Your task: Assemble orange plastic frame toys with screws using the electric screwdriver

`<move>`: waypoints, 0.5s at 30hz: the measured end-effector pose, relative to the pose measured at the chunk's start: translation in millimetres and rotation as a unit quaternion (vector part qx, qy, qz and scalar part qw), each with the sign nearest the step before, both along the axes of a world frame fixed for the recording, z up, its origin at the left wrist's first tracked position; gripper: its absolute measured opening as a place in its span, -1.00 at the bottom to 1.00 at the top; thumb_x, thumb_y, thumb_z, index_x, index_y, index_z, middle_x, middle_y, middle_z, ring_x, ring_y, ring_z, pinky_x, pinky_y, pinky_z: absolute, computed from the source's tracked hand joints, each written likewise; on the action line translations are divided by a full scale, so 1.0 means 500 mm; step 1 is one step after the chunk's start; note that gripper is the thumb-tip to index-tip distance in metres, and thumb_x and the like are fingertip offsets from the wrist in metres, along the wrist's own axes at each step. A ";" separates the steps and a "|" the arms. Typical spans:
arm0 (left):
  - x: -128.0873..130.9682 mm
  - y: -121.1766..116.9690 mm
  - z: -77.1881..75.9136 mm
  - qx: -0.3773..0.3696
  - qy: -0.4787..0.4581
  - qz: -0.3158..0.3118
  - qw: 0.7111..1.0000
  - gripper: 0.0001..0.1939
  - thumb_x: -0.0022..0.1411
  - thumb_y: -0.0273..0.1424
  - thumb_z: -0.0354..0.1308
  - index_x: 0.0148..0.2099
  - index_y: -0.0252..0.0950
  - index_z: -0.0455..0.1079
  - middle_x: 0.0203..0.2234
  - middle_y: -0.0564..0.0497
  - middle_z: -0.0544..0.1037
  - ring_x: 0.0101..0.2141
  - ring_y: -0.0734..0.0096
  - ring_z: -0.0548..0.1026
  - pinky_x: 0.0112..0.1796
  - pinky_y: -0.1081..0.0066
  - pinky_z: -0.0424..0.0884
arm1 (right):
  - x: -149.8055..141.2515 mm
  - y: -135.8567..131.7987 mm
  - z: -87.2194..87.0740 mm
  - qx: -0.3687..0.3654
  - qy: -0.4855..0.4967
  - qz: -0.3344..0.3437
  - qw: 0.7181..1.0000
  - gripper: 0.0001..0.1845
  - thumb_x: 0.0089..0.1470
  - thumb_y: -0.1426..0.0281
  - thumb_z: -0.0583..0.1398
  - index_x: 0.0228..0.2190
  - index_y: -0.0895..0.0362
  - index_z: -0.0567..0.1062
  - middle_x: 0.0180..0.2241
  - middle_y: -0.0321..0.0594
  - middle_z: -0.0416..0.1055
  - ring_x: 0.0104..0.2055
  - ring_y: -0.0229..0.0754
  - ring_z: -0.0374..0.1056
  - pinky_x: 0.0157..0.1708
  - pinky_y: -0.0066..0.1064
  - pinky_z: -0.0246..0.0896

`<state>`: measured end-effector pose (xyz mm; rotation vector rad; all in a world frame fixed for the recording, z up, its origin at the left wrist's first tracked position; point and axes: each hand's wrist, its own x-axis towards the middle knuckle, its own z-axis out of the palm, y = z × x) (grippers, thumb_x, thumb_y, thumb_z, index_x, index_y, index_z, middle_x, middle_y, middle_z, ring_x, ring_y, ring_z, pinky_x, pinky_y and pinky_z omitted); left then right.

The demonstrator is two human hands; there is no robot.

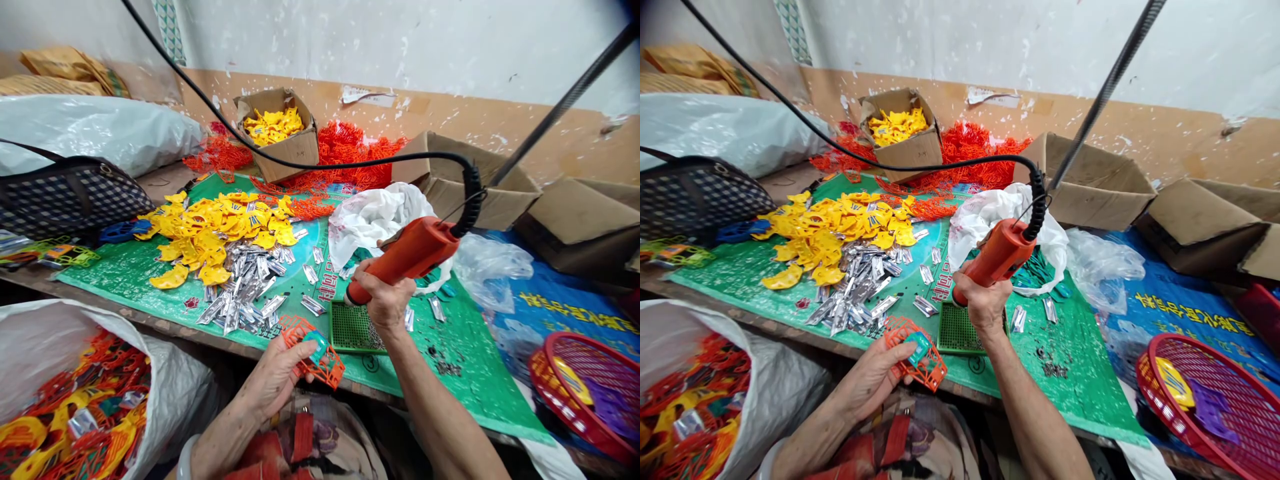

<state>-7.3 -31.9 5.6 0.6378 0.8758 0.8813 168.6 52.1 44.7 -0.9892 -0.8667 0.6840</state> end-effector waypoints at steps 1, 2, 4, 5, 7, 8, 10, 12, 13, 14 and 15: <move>0.000 0.000 0.000 -0.001 -0.002 0.001 1.000 -0.78 0.16 -0.32 0.30 -0.24 -0.34 0.39 -0.48 0.05 0.47 -0.49 0.49 0.44 -0.60 0.57 0.32 | 0.000 0.000 0.001 0.001 -0.001 0.002 1.000 -0.89 -0.33 0.46 0.33 -0.60 0.15 0.49 -0.59 -0.33 0.40 -0.55 -0.22 0.29 -0.47 -0.29 0.25; 0.001 0.000 0.001 -0.002 -0.004 0.003 1.000 -0.78 0.16 -0.32 0.30 -0.24 -0.34 0.39 -0.47 0.05 0.47 -0.48 0.48 0.46 -0.60 0.57 0.32 | 0.001 -0.001 0.001 0.002 -0.003 0.004 1.000 -0.89 -0.33 0.47 0.33 -0.61 0.15 0.50 -0.60 -0.33 0.40 -0.55 -0.22 0.29 -0.46 -0.29 0.25; 0.002 0.001 0.001 -0.003 -0.009 0.005 1.000 -0.78 0.17 -0.32 0.29 -0.23 -0.34 0.40 -0.46 0.03 0.48 -0.47 0.46 0.47 -0.59 0.57 0.32 | 0.001 -0.002 0.003 0.003 -0.006 0.008 1.000 -0.90 -0.33 0.48 0.33 -0.62 0.16 0.50 -0.60 -0.31 0.41 -0.55 -0.22 0.30 -0.46 -0.29 0.25; 0.002 0.002 0.001 -0.002 -0.013 0.006 1.000 -0.79 0.18 -0.32 0.28 -0.22 -0.34 0.40 -0.46 0.03 0.49 -0.47 0.46 0.48 -0.59 0.57 0.32 | 0.000 -0.002 0.004 0.004 -0.008 0.010 1.000 -0.91 -0.33 0.48 0.33 -0.62 0.16 0.50 -0.60 -0.31 0.41 -0.55 -0.22 0.30 -0.46 -0.29 0.25; 0.001 0.002 0.000 -0.004 -0.025 0.004 1.000 -0.81 0.20 -0.32 0.26 -0.22 -0.35 0.41 -0.45 0.02 0.49 -0.46 0.46 0.49 -0.57 0.56 0.32 | 0.000 -0.003 0.004 0.006 -0.008 0.010 1.000 -0.89 -0.33 0.48 0.33 -0.60 0.16 0.51 -0.59 -0.31 0.42 -0.54 -0.21 0.31 -0.46 -0.29 0.26; 0.001 0.002 0.000 -0.008 -0.033 0.005 0.999 -0.81 0.21 -0.33 0.26 -0.22 -0.35 0.41 -0.45 0.01 0.50 -0.45 0.45 0.49 -0.57 0.56 0.32 | -0.001 -0.003 0.003 0.007 -0.006 0.010 1.000 -0.89 -0.33 0.48 0.33 -0.59 0.16 0.51 -0.59 -0.32 0.42 -0.55 -0.21 0.31 -0.46 -0.29 0.26; 0.000 0.002 0.001 -0.019 -0.048 0.011 0.999 -0.82 0.20 -0.34 0.27 -0.22 -0.35 0.42 -0.44 0.00 0.51 -0.43 0.43 0.50 -0.57 0.56 0.33 | -0.002 -0.002 -0.001 0.009 -0.004 0.011 1.000 -0.88 -0.33 0.48 0.33 -0.59 0.15 0.51 -0.59 -0.32 0.42 -0.55 -0.22 0.31 -0.47 -0.29 0.26; 0.000 0.002 0.002 -0.030 -0.058 0.022 0.998 -0.80 0.16 -0.34 0.30 -0.23 -0.36 0.44 -0.43 -0.01 0.52 -0.43 0.41 0.51 -0.57 0.54 0.33 | -0.001 0.001 -0.005 0.009 -0.001 0.011 1.000 -0.88 -0.33 0.48 0.33 -0.58 0.15 0.51 -0.59 -0.33 0.42 -0.56 -0.22 0.30 -0.48 -0.30 0.25; 0.000 0.002 0.002 -0.034 -0.059 0.029 0.997 -0.78 0.14 -0.34 0.31 -0.23 -0.36 0.44 -0.43 -0.02 0.53 -0.43 0.39 0.51 -0.57 0.54 0.34 | -0.001 0.003 -0.007 0.008 0.000 0.009 1.000 -0.87 -0.33 0.48 0.33 -0.58 0.16 0.51 -0.59 -0.33 0.42 -0.56 -0.22 0.30 -0.48 -0.30 0.25; 0.001 0.002 0.003 -0.037 -0.059 0.034 0.997 -0.77 0.12 -0.33 0.33 -0.23 -0.37 0.45 -0.43 -0.03 0.53 -0.43 0.38 0.51 -0.57 0.53 0.35 | 0.001 0.004 -0.009 0.007 0.001 0.007 1.000 -0.87 -0.33 0.48 0.33 -0.58 0.16 0.51 -0.59 -0.33 0.42 -0.56 -0.22 0.30 -0.48 -0.30 0.25; 0.001 0.002 0.003 -0.038 -0.059 0.038 0.997 -0.76 0.11 -0.33 0.33 -0.23 -0.38 0.45 -0.42 -0.04 0.54 -0.43 0.38 0.51 -0.57 0.52 0.36 | 0.002 0.005 -0.008 0.006 0.003 0.004 1.000 -0.87 -0.33 0.48 0.34 -0.58 0.16 0.51 -0.58 -0.33 0.42 -0.56 -0.23 0.30 -0.48 -0.30 0.26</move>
